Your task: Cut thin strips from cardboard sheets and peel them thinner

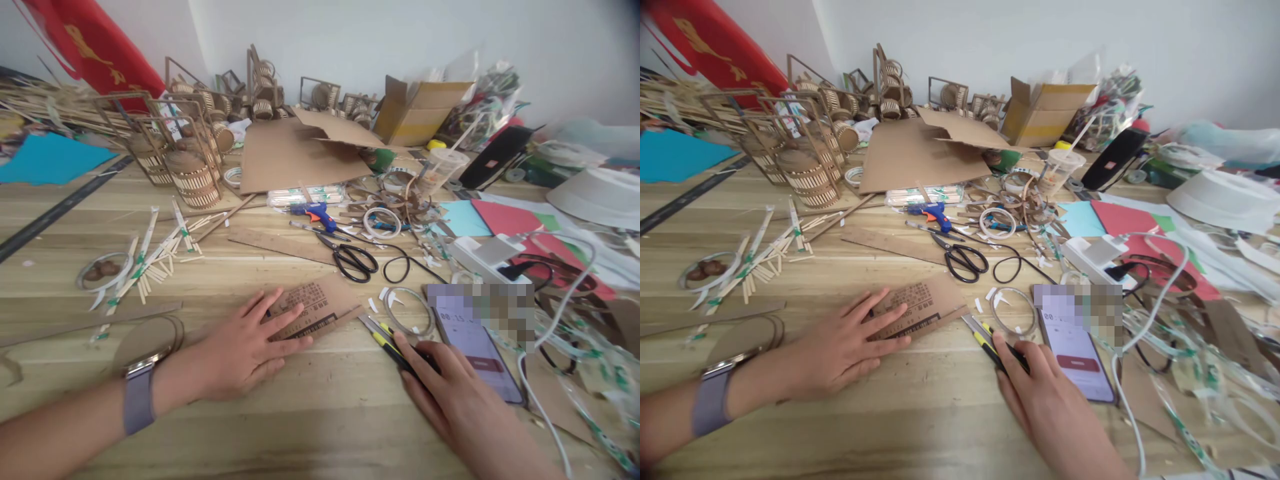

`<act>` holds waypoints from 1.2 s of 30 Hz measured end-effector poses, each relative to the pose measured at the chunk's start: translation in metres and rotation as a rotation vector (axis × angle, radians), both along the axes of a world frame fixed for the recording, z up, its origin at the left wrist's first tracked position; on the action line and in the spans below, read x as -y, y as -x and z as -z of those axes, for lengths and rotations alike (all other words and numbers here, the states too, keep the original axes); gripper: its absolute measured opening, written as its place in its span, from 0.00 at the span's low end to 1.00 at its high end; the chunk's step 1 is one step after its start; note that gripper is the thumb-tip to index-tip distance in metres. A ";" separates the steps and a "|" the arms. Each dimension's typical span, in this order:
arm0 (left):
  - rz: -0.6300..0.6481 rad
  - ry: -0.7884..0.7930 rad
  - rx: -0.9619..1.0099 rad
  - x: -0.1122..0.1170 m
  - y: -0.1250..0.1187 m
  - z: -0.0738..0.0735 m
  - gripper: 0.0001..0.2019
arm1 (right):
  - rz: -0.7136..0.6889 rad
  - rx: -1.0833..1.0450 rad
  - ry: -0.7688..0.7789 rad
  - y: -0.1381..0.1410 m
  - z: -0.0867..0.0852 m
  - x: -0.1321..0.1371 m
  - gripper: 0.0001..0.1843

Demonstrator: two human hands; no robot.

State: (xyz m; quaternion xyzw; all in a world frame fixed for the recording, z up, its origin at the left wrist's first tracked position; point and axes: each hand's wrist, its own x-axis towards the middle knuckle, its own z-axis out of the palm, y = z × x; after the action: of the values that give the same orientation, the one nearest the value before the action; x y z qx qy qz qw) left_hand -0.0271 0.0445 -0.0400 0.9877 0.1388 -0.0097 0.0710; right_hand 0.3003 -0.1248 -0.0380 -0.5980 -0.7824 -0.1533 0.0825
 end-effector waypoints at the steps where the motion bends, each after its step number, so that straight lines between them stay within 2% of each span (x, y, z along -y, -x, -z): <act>1: -0.002 0.003 -0.003 0.000 0.000 -0.001 0.25 | -0.004 0.009 -0.003 0.000 0.000 0.000 0.23; 10: -0.015 0.034 0.004 0.000 0.001 0.006 0.26 | -0.003 -0.002 -0.023 0.010 -0.001 0.002 0.24; 14: -0.033 0.065 -0.025 0.003 -0.002 0.002 0.26 | 0.020 -0.078 0.024 0.007 -0.002 -0.004 0.24; 20: 0.024 0.105 -0.032 0.003 0.000 -0.006 0.25 | 0.044 -0.138 0.105 -0.001 -0.002 -0.012 0.23; 31: 0.002 0.088 0.008 0.005 -0.001 -0.002 0.24 | 0.028 -0.087 0.062 0.010 0.000 -0.008 0.23; 36: -0.004 0.083 0.072 0.006 -0.001 -0.001 0.23 | 0.021 -0.128 0.075 0.012 0.001 -0.004 0.23</act>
State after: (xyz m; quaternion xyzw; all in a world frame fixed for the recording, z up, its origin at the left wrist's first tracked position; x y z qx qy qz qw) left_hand -0.0266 0.0388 -0.0385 0.9833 0.1376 0.0200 0.1170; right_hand 0.2886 -0.1203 -0.0390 -0.6174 -0.7744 -0.0861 0.1080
